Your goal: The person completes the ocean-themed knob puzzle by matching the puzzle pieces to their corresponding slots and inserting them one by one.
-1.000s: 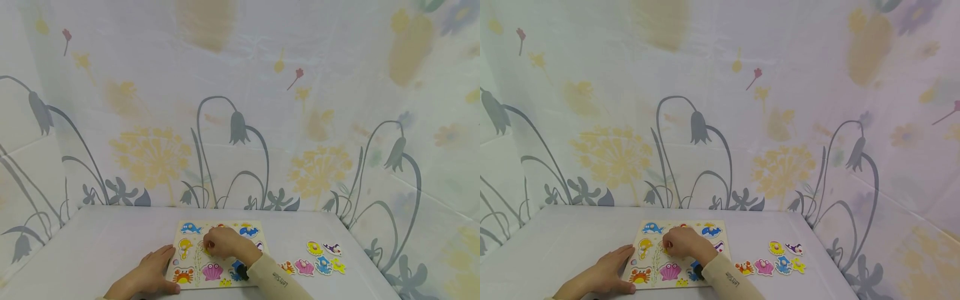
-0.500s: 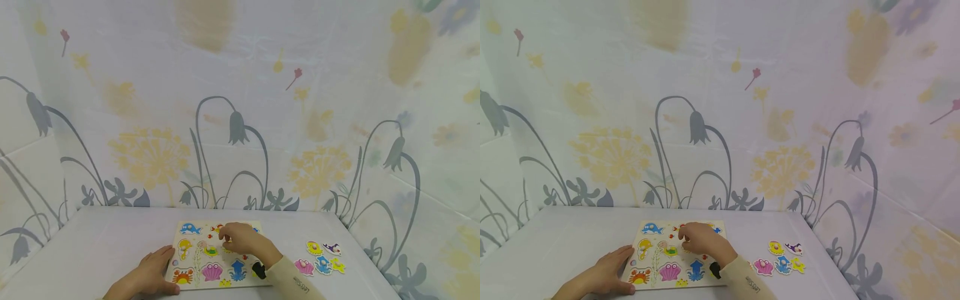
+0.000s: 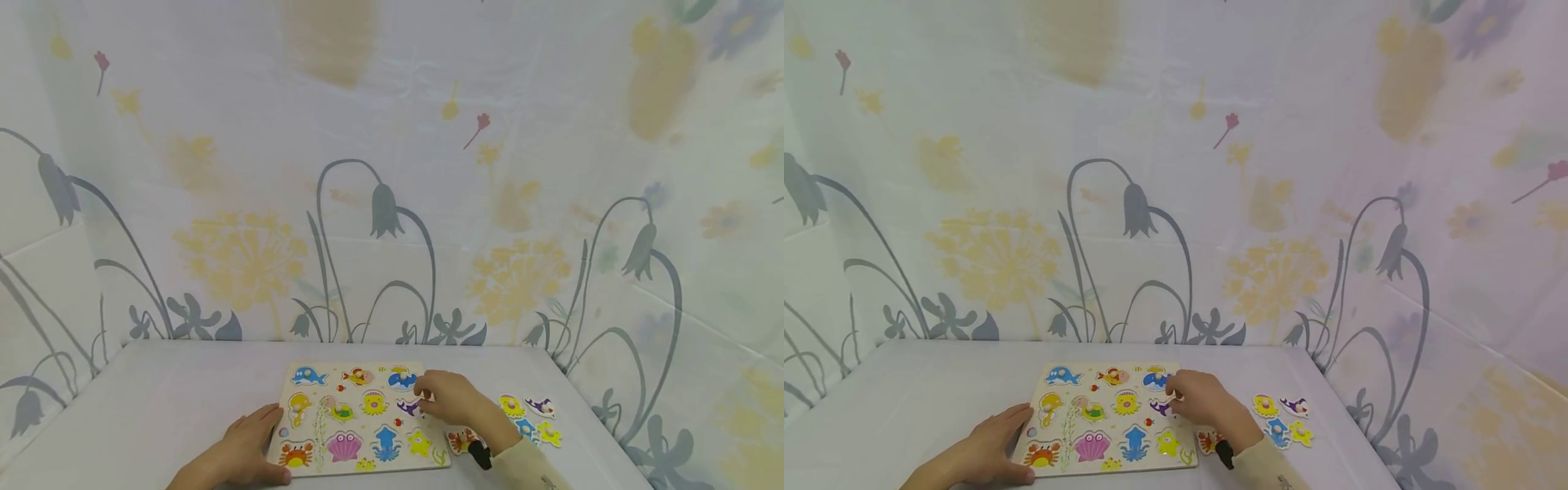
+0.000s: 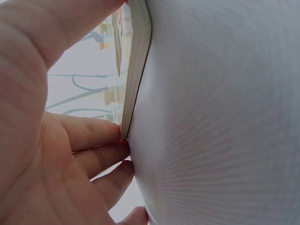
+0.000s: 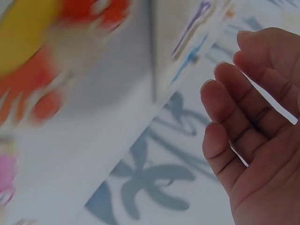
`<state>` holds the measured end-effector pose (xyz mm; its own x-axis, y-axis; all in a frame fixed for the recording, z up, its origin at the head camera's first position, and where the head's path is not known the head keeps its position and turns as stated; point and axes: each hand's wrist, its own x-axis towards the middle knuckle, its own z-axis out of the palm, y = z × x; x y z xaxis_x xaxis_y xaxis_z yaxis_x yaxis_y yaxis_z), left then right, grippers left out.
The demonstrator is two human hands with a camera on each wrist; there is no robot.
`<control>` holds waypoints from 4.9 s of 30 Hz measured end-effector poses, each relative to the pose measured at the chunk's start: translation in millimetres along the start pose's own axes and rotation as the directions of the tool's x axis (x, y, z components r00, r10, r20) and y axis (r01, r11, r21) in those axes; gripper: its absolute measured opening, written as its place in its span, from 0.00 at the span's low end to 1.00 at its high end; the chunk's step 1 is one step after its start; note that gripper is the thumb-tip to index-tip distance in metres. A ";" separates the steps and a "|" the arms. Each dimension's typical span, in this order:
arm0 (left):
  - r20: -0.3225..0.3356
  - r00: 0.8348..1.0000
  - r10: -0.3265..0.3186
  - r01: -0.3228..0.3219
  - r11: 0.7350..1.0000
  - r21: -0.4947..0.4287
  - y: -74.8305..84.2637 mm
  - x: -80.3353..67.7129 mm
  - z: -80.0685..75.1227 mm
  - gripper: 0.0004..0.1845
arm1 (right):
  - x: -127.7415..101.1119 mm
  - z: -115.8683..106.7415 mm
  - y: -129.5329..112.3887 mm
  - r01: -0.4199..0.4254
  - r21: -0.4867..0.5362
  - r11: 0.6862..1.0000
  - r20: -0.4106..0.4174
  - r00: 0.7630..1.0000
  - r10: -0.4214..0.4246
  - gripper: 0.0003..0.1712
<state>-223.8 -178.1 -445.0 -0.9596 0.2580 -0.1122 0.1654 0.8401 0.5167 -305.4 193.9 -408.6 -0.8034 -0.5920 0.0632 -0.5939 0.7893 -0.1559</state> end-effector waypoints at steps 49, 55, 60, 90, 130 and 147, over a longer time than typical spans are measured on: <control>-0.014 1.000 0.001 -0.002 1.000 -0.029 1.5 -2.6 0.1 0.58 | -83.4 0.2 138.1 -0.382 0.195 0.903 -0.003 0.921 0.390 0.02; -0.013 1.000 0.002 -0.003 1.000 -0.010 0.7 -0.5 0.6 0.59 | -80.9 -0.4 137.2 -0.368 0.175 0.913 -0.023 0.926 0.378 0.02; -0.022 1.000 0.009 -0.010 1.000 -0.013 0.6 -1.5 0.1 0.58 | -76.9 -2.5 135.3 -0.293 0.135 0.947 -0.084 0.949 0.305 0.04; -0.024 1.000 -0.004 0.003 0.998 -0.065 2.0 -0.8 1.8 0.58 | -6.4 -3.5 50.0 -0.123 0.042 0.992 -0.120 0.985 0.127 0.04; -0.015 1.000 0.009 -0.009 0.999 -0.037 -3.1 0.4 2.9 0.59 | 59.8 25.7 -54.8 0.087 -0.037 0.995 0.014 0.996 -0.087 0.03; 0.003 1.000 -0.013 0.013 0.999 -0.032 2.3 -0.7 -0.4 0.57 | 65.7 29.8 -56.3 0.069 -0.042 0.997 0.033 0.997 -0.068 0.02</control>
<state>-222.9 -176.5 -443.5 -0.9610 0.2483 -0.1218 0.1453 0.8279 0.5417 -323.4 105.7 -425.1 -0.7593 -0.6494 0.0415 -0.6495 0.7524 -0.1099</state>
